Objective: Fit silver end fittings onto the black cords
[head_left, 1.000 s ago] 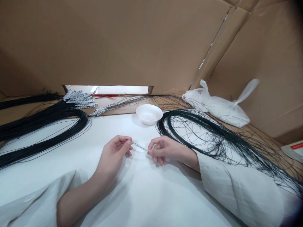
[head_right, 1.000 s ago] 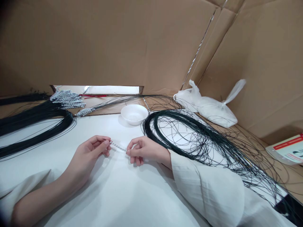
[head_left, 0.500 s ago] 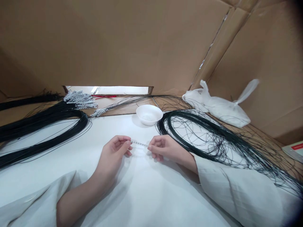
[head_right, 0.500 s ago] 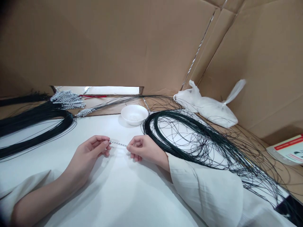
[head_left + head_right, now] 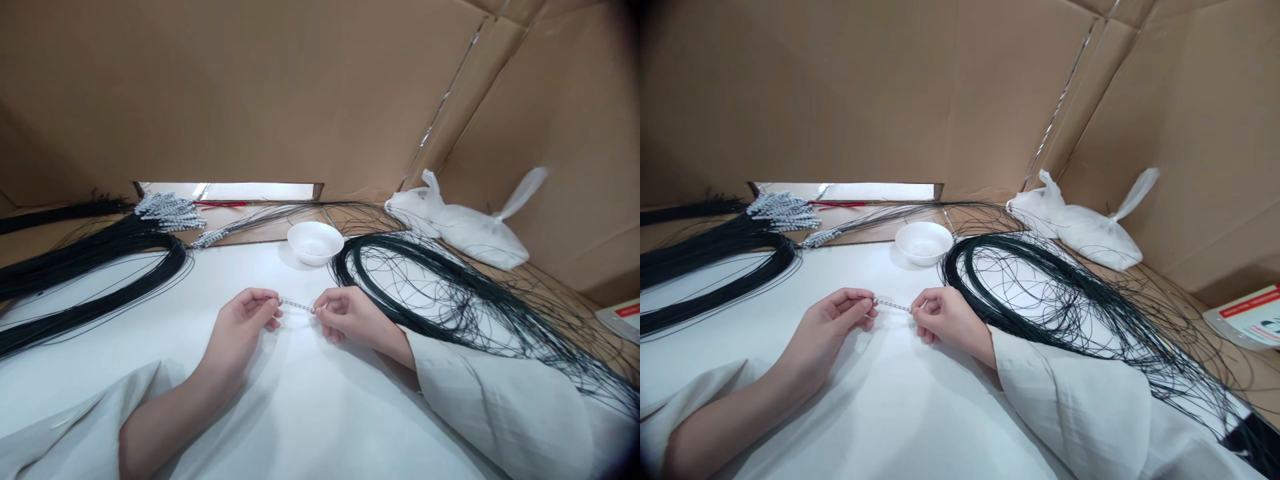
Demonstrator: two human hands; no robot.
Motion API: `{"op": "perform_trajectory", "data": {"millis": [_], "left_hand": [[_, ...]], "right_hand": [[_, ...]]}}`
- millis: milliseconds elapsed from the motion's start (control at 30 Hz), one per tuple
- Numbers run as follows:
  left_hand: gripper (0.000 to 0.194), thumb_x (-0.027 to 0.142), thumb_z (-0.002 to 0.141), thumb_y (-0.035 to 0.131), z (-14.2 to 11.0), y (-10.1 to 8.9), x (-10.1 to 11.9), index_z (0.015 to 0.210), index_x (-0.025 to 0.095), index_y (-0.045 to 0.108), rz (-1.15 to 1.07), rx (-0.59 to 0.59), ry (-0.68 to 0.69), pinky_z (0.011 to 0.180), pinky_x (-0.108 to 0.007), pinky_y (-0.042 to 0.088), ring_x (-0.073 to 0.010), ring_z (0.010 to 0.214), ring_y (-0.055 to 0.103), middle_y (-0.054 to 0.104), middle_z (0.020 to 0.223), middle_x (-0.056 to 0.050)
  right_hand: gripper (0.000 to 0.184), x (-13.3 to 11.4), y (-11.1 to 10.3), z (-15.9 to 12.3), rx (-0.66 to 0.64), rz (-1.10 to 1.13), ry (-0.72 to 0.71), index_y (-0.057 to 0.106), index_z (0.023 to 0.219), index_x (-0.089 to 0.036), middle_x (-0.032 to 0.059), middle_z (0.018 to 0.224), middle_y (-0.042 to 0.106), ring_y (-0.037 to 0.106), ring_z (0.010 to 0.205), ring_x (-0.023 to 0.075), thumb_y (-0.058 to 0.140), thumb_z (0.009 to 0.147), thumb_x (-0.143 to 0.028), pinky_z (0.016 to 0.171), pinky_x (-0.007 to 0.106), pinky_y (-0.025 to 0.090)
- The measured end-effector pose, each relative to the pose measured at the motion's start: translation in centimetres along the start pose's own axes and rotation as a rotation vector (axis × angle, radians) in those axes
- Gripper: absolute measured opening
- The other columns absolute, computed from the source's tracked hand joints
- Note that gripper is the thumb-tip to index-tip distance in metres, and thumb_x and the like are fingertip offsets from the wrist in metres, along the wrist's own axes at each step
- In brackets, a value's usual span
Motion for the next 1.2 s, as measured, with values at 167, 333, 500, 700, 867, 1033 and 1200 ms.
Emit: {"op": "perform_trajectory", "data": {"millis": [167,333,500,700,867,1033,1200], "left_hand": [[0.02,0.031,0.071,0.063,-0.01,-0.03,0.1,0.082,0.015,0.058,0.0,0.019,-0.004,0.064,-0.026,0.041,-0.0118,0.062,0.054,0.06,0.073,0.0],[0.02,0.032,0.07,0.065,0.02,-0.04,0.17,0.079,0.015,0.057,0.014,0.036,-0.008,0.065,-0.026,0.041,-0.0116,0.061,0.054,0.06,0.07,0.0],[0.021,0.033,0.07,0.065,-0.02,-0.11,0.08,0.079,0.016,0.057,0.006,0.053,-0.022,0.067,-0.027,0.04,-0.0125,0.063,0.055,0.061,0.067,0.001],[0.021,0.033,0.068,0.066,0.04,-0.18,-0.06,0.074,0.015,0.057,-0.042,0.065,-0.038,0.068,-0.028,0.04,-0.013,0.064,0.055,0.061,0.067,0.0],[0.02,0.033,0.069,0.066,-0.04,-0.15,-0.03,0.073,0.015,0.056,-0.059,0.061,-0.042,0.069,-0.028,0.04,-0.0128,0.065,0.055,0.06,0.068,0.0],[0.018,0.032,0.072,0.063,-0.07,-0.08,0.2,0.075,0.017,0.053,0.015,0.032,0.021,0.066,-0.026,0.04,-0.0112,0.063,0.053,0.059,0.071,0.001],[0.014,0.027,0.075,0.06,0.13,-0.07,0.93,0.074,0.019,0.048,0.088,-0.036,0.141,0.062,-0.023,0.041,-0.0097,0.062,0.052,0.054,0.072,0.004]], "right_hand": [[0.016,0.03,0.15,-0.01,0.007,0.006,0.003,0.055,0.075,-0.014,-0.0011,0.051,0.055,0.049,0.04,0.0081,0.055,0.075,-0.03,0.037,0.018,0.04],[0.021,0.05,0.24,0.03,-0.042,0.007,-0.047,0.054,0.072,-0.014,0.0007,0.057,0.057,0.05,0.045,0.0076,0.056,0.077,-0.034,0.036,0.016,0.037],[0.021,-0.14,0.25,-0.05,-0.037,-0.012,-0.064,0.055,0.072,-0.013,0.0015,0.059,0.057,0.051,0.048,0.0083,0.056,0.077,-0.033,0.041,0.018,0.04],[0.02,-0.29,0.47,-0.24,-0.025,-0.003,-0.098,0.054,0.07,-0.014,0.0011,0.058,0.057,0.051,0.048,0.008,0.056,0.078,-0.032,0.045,0.019,0.042],[0.018,-0.51,0.57,-0.42,-0.016,-0.028,-0.115,0.053,0.069,-0.014,0.0004,0.058,0.057,0.05,0.048,0.0076,0.055,0.078,-0.03,0.046,0.018,0.042],[0.018,-0.17,0.53,-0.37,-0.027,0.018,-0.102,0.053,0.073,-0.014,0.0001,0.056,0.056,0.05,0.046,0.0082,0.053,0.08,-0.03,0.042,0.019,0.041],[0.017,0.07,0.38,-0.07,-0.062,0.054,-0.103,0.052,0.073,-0.014,0.0002,0.056,0.057,0.051,0.044,0.0082,0.053,0.08,-0.03,0.041,0.018,0.041]]}}
Point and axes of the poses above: each hand's wrist, its own z-axis towards the middle knuckle, its own y-axis out of the palm, x = y × z, the point moved 2 cm from there along z, towards the middle knuckle
